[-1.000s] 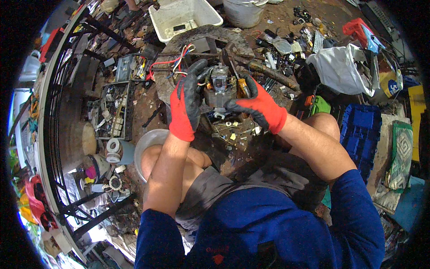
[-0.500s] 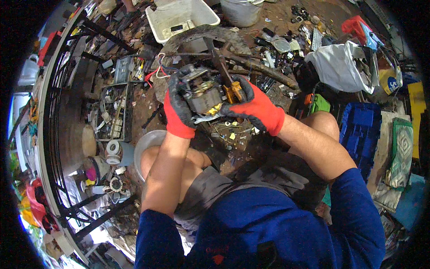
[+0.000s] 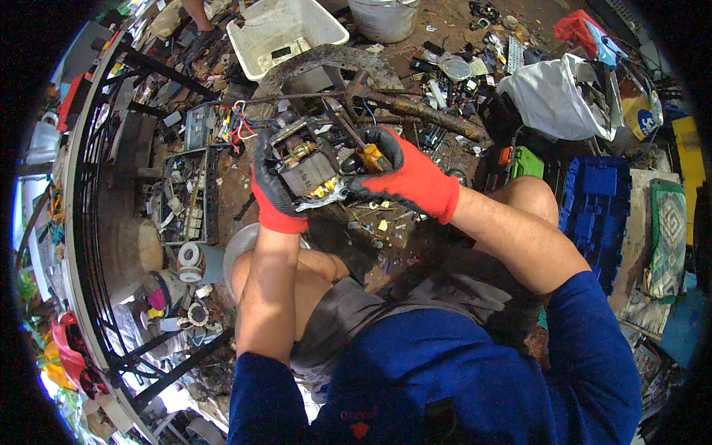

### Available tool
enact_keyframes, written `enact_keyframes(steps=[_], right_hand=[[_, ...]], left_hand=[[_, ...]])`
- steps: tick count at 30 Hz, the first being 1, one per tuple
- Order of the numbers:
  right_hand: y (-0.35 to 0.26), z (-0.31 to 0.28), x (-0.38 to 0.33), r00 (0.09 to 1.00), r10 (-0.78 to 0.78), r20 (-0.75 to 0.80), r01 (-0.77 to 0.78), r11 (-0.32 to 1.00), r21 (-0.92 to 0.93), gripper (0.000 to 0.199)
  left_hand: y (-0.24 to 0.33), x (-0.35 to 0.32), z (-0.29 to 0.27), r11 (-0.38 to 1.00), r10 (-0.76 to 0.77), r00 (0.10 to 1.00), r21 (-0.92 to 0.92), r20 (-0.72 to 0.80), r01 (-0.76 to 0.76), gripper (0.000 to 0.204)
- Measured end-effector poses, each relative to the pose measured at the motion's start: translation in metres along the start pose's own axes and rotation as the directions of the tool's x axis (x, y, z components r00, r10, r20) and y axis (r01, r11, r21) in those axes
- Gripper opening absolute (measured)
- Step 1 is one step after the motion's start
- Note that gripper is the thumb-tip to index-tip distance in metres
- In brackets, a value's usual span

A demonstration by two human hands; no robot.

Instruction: The person sits on the floor and uses pliers to strip wires and remove components from a small electronic device. They then use a screwdriver to pry apart the device's casing and continue to extract internal parts.

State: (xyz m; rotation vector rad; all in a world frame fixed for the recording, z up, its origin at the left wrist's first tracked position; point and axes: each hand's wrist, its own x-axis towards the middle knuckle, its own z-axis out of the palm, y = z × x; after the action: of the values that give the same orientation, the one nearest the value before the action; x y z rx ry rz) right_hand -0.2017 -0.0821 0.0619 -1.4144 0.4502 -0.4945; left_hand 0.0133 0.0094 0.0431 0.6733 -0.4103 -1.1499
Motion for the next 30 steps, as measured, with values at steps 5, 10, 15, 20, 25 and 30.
enact_keyframes(steps=[5, 10, 15, 20, 25, 30], right_hand=[[0.005, 0.000, 0.001, 0.999, -0.003, 0.043, 0.000, 0.998, 0.069, 0.062], [0.005, -0.002, 0.003, 0.999, 0.021, 0.041, -0.019, 0.999, -0.034, 0.062], [-0.003, -0.003, 0.001, 0.998, -0.034, 0.043, 0.037, 0.997, -0.067, 0.064], [0.003, -0.003, 0.004, 0.994, -0.096, 0.053, 0.101, 0.990, -0.099, 0.067], [-0.004, -0.003, 0.003, 0.998, -0.038, 0.043, 0.042, 0.994, -0.102, 0.070], [0.001, -0.005, 0.005, 1.000, -0.002, 0.021, 0.004, 0.995, -0.102, 0.070]], left_hand=[[0.001, -0.003, 0.009, 1.000, -0.008, 1.000, 0.010, 0.019, 0.008, 0.045], [0.000, -0.003, 0.009, 0.999, -0.004, 0.998, 0.032, -0.056, 0.006, 0.045], [0.004, -0.005, 0.013, 0.998, -0.047, 0.999, -0.039, 0.009, 0.047, 0.042], [0.004, -0.004, 0.013, 0.997, -0.068, 0.997, -0.030, -0.043, 0.067, 0.042], [0.002, 0.000, 0.002, 0.994, -0.103, 0.990, -0.052, -0.093, 0.098, 0.043], [-0.003, 0.005, 0.003, 0.979, -0.171, 0.983, -0.124, -0.061, 0.162, 0.047]])
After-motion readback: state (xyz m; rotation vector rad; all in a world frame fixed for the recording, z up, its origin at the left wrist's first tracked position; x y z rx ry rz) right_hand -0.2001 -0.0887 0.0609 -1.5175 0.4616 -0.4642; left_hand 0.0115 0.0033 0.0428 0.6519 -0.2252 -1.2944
